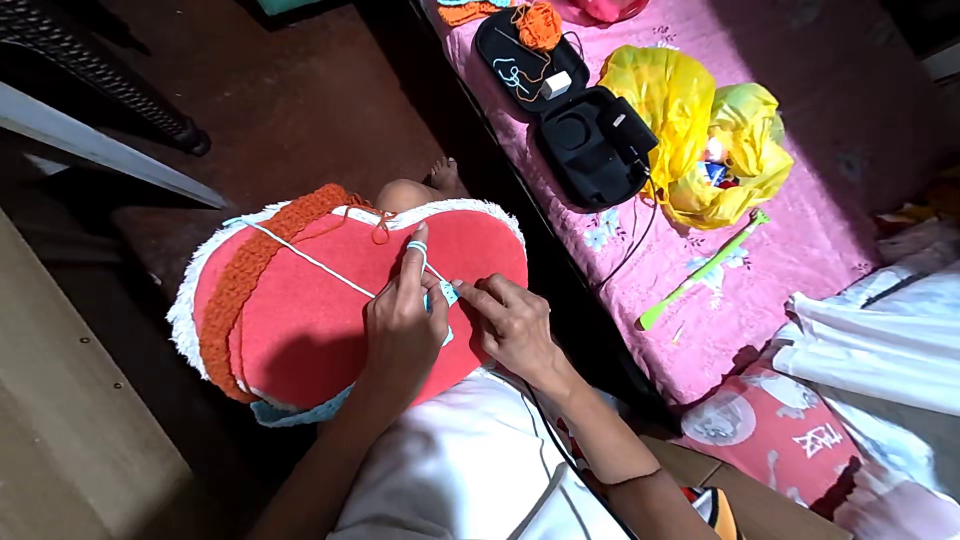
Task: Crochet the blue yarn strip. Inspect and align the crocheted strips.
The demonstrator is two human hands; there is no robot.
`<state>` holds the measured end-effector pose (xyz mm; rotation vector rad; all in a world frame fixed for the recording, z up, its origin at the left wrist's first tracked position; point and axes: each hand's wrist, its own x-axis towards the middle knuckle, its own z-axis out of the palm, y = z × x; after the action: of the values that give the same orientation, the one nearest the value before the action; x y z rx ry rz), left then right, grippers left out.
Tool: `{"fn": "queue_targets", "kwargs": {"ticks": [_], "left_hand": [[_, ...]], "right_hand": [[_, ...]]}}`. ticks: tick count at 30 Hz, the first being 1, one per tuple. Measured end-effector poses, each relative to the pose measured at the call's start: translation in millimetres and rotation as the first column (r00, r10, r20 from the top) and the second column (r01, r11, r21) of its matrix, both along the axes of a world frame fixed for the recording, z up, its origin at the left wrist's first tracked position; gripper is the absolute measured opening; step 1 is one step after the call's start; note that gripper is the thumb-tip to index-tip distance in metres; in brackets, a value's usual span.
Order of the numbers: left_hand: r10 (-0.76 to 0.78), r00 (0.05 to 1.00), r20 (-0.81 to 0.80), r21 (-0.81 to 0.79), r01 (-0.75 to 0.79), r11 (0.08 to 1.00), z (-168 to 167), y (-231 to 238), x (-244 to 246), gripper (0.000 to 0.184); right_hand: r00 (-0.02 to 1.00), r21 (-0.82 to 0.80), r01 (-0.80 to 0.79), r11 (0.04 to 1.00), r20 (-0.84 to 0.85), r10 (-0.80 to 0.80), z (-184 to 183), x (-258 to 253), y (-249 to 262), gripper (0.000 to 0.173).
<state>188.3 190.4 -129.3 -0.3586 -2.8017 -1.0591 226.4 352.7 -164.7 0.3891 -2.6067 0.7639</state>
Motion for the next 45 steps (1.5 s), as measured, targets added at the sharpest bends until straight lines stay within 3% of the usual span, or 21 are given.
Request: {"fn": "queue_targets", "kwargs": {"ticks": [8, 12, 16, 21, 26, 30, 32, 34, 36, 37, 38, 40, 42, 45], "left_hand": [[-0.017, 0.996, -0.088, -0.077, 0.011, 0.997, -4.3, 4.7, 3.6, 0.059], [0.017, 0.993, -0.119, 0.022, -0.015, 1.000, -8.0, 2.1, 4.4, 0.058], [0.087, 0.996, 0.013, 0.159, -0.088, 0.983, -1.2, -1.9, 3.9, 0.067], [0.087, 0.990, 0.107, 0.273, -0.114, 0.955, 3.4, -3.3, 3.6, 0.069], [0.085, 0.995, 0.054, 0.292, -0.097, 0.952, 0.3, -4.9, 3.8, 0.069], [0.060, 0.994, -0.097, 0.222, -0.037, 0.974, -8.1, -4.2, 7.4, 0.068], [0.051, 0.990, -0.130, 0.255, -0.016, 0.967, -11.7, -3.7, 9.6, 0.070], [0.022, 0.997, -0.079, 0.395, 0.011, 0.919, -11.8, -4.4, 9.8, 0.076], [-0.048, 0.998, 0.048, 0.611, 0.009, 0.792, -4.8, -7.9, 5.6, 0.087], [-0.099, 0.987, 0.125, 0.703, -0.018, 0.711, 0.8, -11.3, 2.2, 0.091], [-0.147, 0.970, 0.192, 0.761, -0.053, 0.646, 5.4, -15.3, -1.3, 0.094], [-0.203, 0.943, 0.263, 0.794, -0.092, 0.601, 9.8, -21.9, -5.0, 0.095], [-0.204, 0.935, 0.289, 0.772, -0.102, 0.627, 10.4, -25.4, -6.1, 0.091], [-0.136, 0.959, 0.250, 0.694, -0.080, 0.715, 9.0, -26.6, -6.2, 0.087]], "right_hand": [[0.998, 0.120, 0.052, 0.991, -0.025, -0.050, 4.5, 2.3, -15.8, 0.030], [0.995, 0.003, 0.100, 0.995, -0.006, -0.100, 2.2, 6.0, -20.1, 0.033], [0.990, -0.120, 0.130, 0.984, -0.046, -0.137, -0.1, 7.5, -23.6, 0.030], [0.989, -0.150, 0.126, 0.981, -0.061, -0.136, 0.9, 5.5, -30.6, 0.030], [0.988, -0.161, 0.135, 0.978, -0.049, -0.145, 2.7, 4.8, -34.4, 0.031], [0.993, -0.258, 0.117, 0.959, 0.022, -0.115, 8.7, 2.2, -35.3, 0.029], [0.975, -0.476, 0.133, 0.869, 0.218, -0.029, 17.5, 0.5, -34.5, 0.028], [0.905, -0.758, 0.229, 0.610, 0.397, 0.155, 29.8, -4.5, -33.0, 0.029], [0.862, -0.887, 0.293, 0.356, 0.406, 0.303, 36.7, -9.6, -31.6, 0.033], [0.869, -0.906, 0.270, 0.326, 0.375, 0.323, 35.7, -10.0, -30.8, 0.035], [0.894, -0.902, 0.213, 0.376, 0.335, 0.297, 32.2, -9.0, -30.4, 0.035], [0.960, -0.794, 0.058, 0.606, 0.211, 0.185, 20.8, -6.5, -27.5, 0.025], [0.996, -0.557, -0.052, 0.829, 0.030, 0.083, 8.3, -8.0, -20.7, 0.014], [0.991, -0.239, -0.061, 0.969, -0.128, 0.031, 9.1, -10.3, -12.6, 0.012]]}}
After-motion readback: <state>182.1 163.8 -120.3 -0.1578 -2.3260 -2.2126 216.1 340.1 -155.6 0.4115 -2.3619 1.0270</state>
